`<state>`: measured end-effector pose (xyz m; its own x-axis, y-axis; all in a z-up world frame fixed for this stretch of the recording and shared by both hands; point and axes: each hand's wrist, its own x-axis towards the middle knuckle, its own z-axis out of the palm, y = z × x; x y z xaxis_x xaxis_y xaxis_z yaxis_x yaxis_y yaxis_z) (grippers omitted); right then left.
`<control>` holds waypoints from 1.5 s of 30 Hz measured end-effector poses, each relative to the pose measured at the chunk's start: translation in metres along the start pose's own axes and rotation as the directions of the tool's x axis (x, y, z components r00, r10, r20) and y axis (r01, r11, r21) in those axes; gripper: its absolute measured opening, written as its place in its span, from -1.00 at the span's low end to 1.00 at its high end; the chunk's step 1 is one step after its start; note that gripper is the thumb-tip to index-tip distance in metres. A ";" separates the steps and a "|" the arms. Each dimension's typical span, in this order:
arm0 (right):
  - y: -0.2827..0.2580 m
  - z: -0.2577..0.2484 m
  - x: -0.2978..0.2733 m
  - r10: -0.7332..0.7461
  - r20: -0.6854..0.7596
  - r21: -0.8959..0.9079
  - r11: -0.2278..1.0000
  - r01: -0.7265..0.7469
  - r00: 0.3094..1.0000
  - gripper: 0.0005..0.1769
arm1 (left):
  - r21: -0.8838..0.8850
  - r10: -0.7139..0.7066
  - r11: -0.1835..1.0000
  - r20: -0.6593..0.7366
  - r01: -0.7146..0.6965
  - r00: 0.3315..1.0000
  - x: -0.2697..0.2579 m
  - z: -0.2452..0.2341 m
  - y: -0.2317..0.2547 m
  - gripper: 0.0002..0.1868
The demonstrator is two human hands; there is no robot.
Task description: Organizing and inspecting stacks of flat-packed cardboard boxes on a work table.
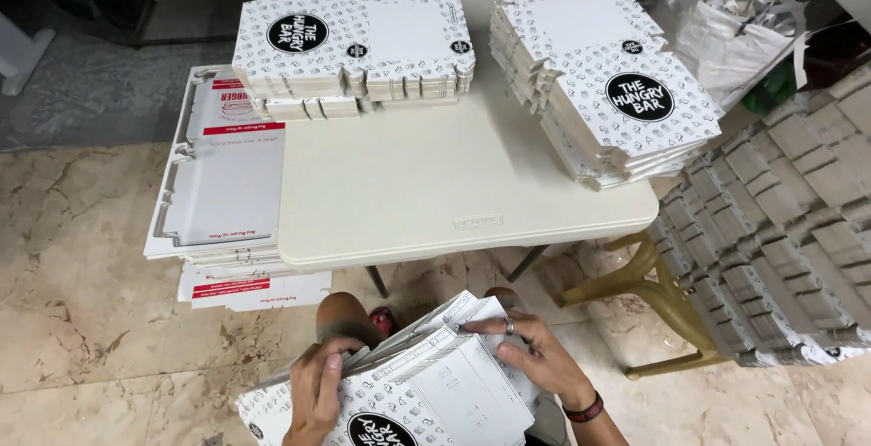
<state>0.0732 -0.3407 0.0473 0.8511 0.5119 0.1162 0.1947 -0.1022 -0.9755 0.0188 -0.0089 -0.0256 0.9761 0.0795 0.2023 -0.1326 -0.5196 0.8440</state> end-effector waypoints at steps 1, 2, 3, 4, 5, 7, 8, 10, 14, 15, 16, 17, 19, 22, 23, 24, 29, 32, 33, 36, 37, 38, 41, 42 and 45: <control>-0.003 0.001 0.000 -0.028 0.007 -0.009 1.000 0.028 1.000 -0.38 | 0.001 0.040 0.999 -0.003 -0.040 0.999 -0.001 0.002 -0.007 -0.34; -0.005 0.002 0.001 -0.056 0.014 -0.018 0.998 0.056 0.998 -0.31 | 0.002 0.080 0.997 -0.006 -0.080 0.997 -0.001 0.005 -0.015 -0.30; -0.005 -0.002 0.002 -0.029 0.017 -0.005 1.000 0.030 0.999 -0.31 | 0.000 0.055 0.998 0.009 -0.055 0.998 0.001 0.002 -0.009 -0.30; -0.003 -0.005 0.003 -0.044 0.028 -0.050 0.998 0.046 0.999 -0.33 | 0.008 0.086 0.996 0.005 -0.086 0.996 0.003 -0.001 -0.004 -0.37; 0.001 -0.003 0.002 -0.057 0.041 -0.083 0.995 0.060 0.998 -0.34 | 0.024 0.112 0.993 0.006 -0.112 0.994 0.002 -0.007 -0.001 -0.43; 0.001 -0.004 0.001 -0.035 0.060 -0.056 0.998 0.039 0.998 -0.39 | 0.031 0.119 0.992 0.010 -0.119 0.993 0.000 -0.008 0.003 -0.40; 0.001 -0.005 0.002 -0.042 0.076 -0.052 0.998 0.046 0.996 -0.42 | 0.032 0.157 0.987 -0.005 -0.157 0.988 0.001 -0.009 0.004 -0.36; 0.014 0.001 0.001 -0.053 0.047 0.020 0.998 0.052 0.997 -0.41 | 0.001 0.132 0.991 0.004 -0.132 0.991 -0.002 -0.012 0.004 -0.37; 0.019 0.003 0.009 -0.090 0.036 0.085 0.993 0.086 0.995 -0.42 | -0.054 0.133 0.990 -0.013 -0.134 0.991 -0.002 -0.016 0.001 -0.39; 0.019 0.001 0.010 -0.088 0.038 0.096 0.992 0.084 0.995 -0.42 | -0.045 0.126 0.991 -0.009 -0.127 0.992 -0.002 -0.016 0.004 -0.39; 0.020 -0.001 0.011 -0.103 0.049 0.084 0.992 0.098 0.994 -0.44 | -0.052 0.136 0.989 -0.020 -0.137 0.990 -0.001 -0.016 0.007 -0.39; 0.021 -0.001 0.009 -0.111 0.054 0.076 0.991 0.107 0.992 -0.46 | -0.060 0.143 0.988 -0.021 -0.144 0.990 -0.002 -0.017 0.010 -0.39; 0.018 0.002 0.012 -0.116 0.056 0.110 0.988 0.109 0.992 -0.47 | -0.083 0.142 0.986 -0.030 -0.144 0.989 -0.005 -0.012 0.000 -0.36; 0.009 0.004 0.016 -0.153 0.061 0.142 0.979 0.143 0.986 -0.49 | -0.102 0.154 0.982 -0.044 -0.158 0.987 -0.010 -0.013 -0.012 -0.33; 0.006 0.004 0.018 -0.182 0.072 0.152 0.974 0.170 0.981 -0.49 | -0.091 0.158 0.983 -0.048 -0.162 0.986 -0.012 -0.015 -0.015 -0.32; 0.006 0.004 0.018 -0.182 0.062 0.154 0.973 0.171 0.981 -0.49 | -0.090 0.163 0.982 -0.039 -0.166 0.986 -0.012 -0.016 -0.011 -0.32; 0.010 0.006 0.018 -0.260 0.092 0.231 0.945 0.233 0.961 -0.53 | -0.177 0.152 0.970 -0.081 -0.165 0.985 -0.017 -0.017 -0.007 -0.27; 0.004 0.008 0.020 -0.271 0.084 0.248 0.938 0.243 0.959 -0.55 | -0.115 0.146 0.982 -0.058 -0.152 0.988 -0.019 -0.023 0.000 -0.31; 0.005 0.008 0.019 -0.270 0.079 0.251 0.937 0.243 0.960 -0.55 | -0.112 0.146 0.982 -0.052 -0.151 0.988 -0.021 -0.022 -0.003 -0.31; 0.007 0.009 0.019 -0.305 0.074 0.249 0.928 0.278 0.950 -0.58 | -0.128 0.138 0.981 -0.059 -0.145 0.989 -0.023 -0.022 -0.007 -0.30; 0.006 0.008 0.020 -0.307 0.072 0.251 0.926 0.281 0.949 -0.58 | -0.129 0.141 0.981 -0.062 -0.148 0.988 -0.023 -0.022 -0.007 -0.31; 0.005 0.008 0.020 -0.310 0.069 0.252 0.925 0.284 0.948 -0.58 | -0.130 0.144 0.980 -0.065 -0.151 0.987 -0.024 -0.022 -0.007 -0.31; 0.009 0.007 0.019 -0.319 0.059 0.259 0.920 0.294 0.946 -0.57 | -0.143 0.145 0.978 -0.066 -0.153 0.987 -0.022 -0.022 -0.001 -0.30; 0.010 0.007 0.020 -0.317 0.057 0.262 0.920 0.293 0.947 -0.57 | -0.141 0.143 0.979 -0.062 -0.150 0.988 -0.021 -0.022 0.000 -0.30; 0.014 0.006 0.021 -0.314 0.063 0.275 0.918 0.286 0.947 -0.58 | -0.128 0.149 0.980 -0.056 -0.155 0.987 -0.021 -0.023 0.002 -0.30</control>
<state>0.0906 -0.3262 0.0351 0.7146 0.5706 0.4047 0.2881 0.2871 -0.9136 -0.0057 0.0082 -0.0169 0.9343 0.0490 0.3531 -0.3032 -0.4121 0.8592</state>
